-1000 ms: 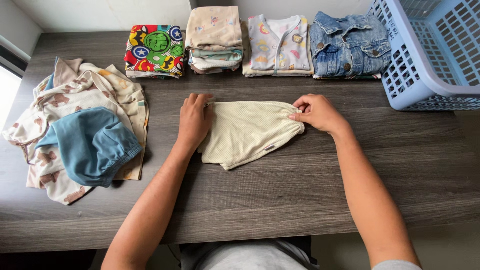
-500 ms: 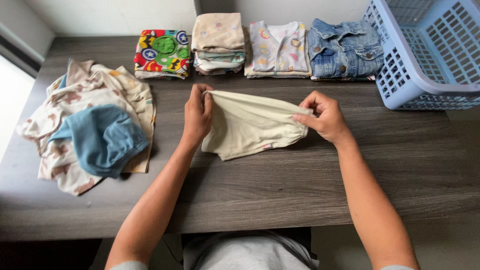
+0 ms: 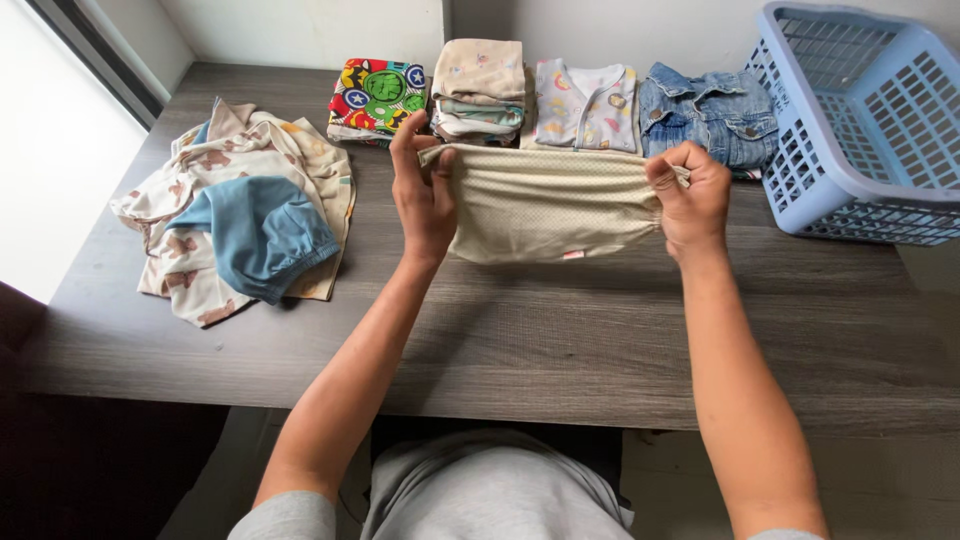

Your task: The person folds several small garments one by one on a table, including a superhero-printed shirt, a light green shirt, a blue shirt, and a white shirt with bear patterns. Each item is smoothed, folded into a compact rectangle, and placed into a growing stack.

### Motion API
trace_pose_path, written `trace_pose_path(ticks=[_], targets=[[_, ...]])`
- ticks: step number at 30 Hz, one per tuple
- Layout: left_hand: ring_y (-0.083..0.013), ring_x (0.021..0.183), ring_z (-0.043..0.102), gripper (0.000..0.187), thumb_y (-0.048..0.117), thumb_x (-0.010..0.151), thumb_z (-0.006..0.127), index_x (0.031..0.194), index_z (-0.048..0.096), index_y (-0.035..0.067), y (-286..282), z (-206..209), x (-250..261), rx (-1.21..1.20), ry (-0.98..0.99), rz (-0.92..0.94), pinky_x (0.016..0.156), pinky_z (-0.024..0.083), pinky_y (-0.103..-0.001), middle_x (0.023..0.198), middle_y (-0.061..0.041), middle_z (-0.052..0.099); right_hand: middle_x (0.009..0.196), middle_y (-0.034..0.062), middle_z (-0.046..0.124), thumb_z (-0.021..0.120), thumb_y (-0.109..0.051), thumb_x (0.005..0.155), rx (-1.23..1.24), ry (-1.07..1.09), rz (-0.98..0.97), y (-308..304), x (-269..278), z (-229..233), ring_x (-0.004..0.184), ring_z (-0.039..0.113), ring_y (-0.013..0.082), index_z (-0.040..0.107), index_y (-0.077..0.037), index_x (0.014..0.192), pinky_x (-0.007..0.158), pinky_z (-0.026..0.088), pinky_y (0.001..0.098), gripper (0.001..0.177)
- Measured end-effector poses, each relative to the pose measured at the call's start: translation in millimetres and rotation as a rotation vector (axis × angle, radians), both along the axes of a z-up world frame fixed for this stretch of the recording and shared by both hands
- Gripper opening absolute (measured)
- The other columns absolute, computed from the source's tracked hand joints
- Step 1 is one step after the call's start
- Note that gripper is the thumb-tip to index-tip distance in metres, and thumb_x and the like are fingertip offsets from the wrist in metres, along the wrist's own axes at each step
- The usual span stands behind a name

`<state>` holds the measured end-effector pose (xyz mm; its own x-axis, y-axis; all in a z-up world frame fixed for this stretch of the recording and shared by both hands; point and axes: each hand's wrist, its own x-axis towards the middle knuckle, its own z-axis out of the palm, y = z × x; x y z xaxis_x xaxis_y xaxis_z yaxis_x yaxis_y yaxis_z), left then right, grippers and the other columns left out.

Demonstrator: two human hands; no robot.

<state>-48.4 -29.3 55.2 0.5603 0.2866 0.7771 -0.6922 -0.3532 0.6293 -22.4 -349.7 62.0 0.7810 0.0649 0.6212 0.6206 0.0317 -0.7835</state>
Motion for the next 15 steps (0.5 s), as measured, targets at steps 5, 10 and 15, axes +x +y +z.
trace_pose_path(ticks=[5, 10, 15], targets=[[-0.0129, 0.088, 0.054, 0.039, 0.001, 0.111, 0.058, 0.147, 0.044, 0.01, -4.9, -1.0, -10.9, 0.026, -0.065, -0.065, 0.083, 0.049, -0.026, 0.103, -0.004, 0.055, 0.071, -0.0028, 0.055, 0.08, -0.038, 0.102, -0.108, -0.023, -0.239, -7.1, -6.5, -8.7, 0.066, 0.043, 0.0027, 0.062, -0.003, 0.081, 0.063, 0.034, 0.022, 0.045], [-0.0138, 0.09, 0.054, 0.04, 0.001, 0.111, 0.059, 0.147, 0.044, 0.008, 17.0, 18.1, -19.9, 0.079, -0.06, -0.05, 0.084, 0.049, -0.027, 0.104, -0.005, 0.054, 0.081, -0.0005, 0.069, 0.076, -0.032, 0.095, -0.177, 0.187, 0.152, -11.8, -21.6, 6.5, 0.07, 0.061, 0.0045, 0.069, -0.002, 0.09, 0.063, 0.05, 0.0222, 0.032], [-0.0171, 0.08, 0.056, 0.037, 0.006, 0.106, 0.065, 0.141, 0.054, 0.012, 52.6, 32.7, -34.1, 0.194, 0.249, -0.149, 0.074, 0.049, -0.029, 0.104, -0.008, 0.06, 0.083, -0.0003, 0.071, 0.077, -0.02, 0.092, -0.355, 0.375, 0.217, -8.6, -36.3, 16.4, 0.074, 0.061, 0.004, 0.071, -0.002, 0.093, 0.066, 0.05, 0.0223, 0.019]])
